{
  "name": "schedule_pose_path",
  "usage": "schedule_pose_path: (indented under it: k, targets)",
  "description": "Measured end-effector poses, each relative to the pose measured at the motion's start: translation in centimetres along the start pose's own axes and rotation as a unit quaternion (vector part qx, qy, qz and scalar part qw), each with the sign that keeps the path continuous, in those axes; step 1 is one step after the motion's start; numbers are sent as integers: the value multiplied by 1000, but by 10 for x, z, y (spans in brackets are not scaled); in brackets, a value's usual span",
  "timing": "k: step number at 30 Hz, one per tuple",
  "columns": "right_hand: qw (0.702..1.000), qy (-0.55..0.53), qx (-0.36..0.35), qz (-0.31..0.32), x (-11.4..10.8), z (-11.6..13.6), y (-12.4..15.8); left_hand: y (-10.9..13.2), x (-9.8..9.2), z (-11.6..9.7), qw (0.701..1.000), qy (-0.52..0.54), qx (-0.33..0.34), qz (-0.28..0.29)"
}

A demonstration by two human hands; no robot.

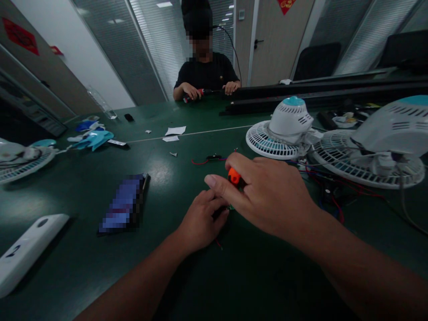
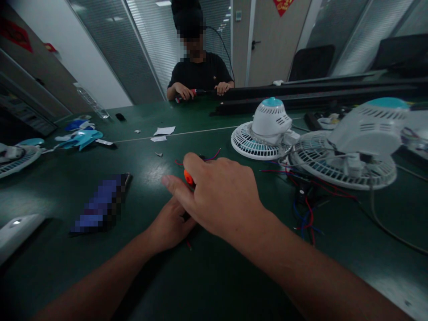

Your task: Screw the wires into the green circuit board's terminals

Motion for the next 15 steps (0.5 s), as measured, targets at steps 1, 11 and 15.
schedule_pose_path:
  k: [1,11,15]
  targets:
    - [1000,1,5,0,0,-1,0,0,0,0,1000,-3,-2,2]
    - [1000,17,12,-7,1,-1,0,-3,0,0,999,-32,-24,15]
    - [1000,1,8,-7,2,-1,0,-2,1,1,999,-34,-25,19]
Point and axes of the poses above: each hand's wrist, its own y-axis away from the middle knuckle, its own x-axis out of the palm, z = x × y, the point moved 8 cm from there along -y, towards the middle knuckle, and after that the axes turned 11 degrees about -x, right-handed, at the moved point
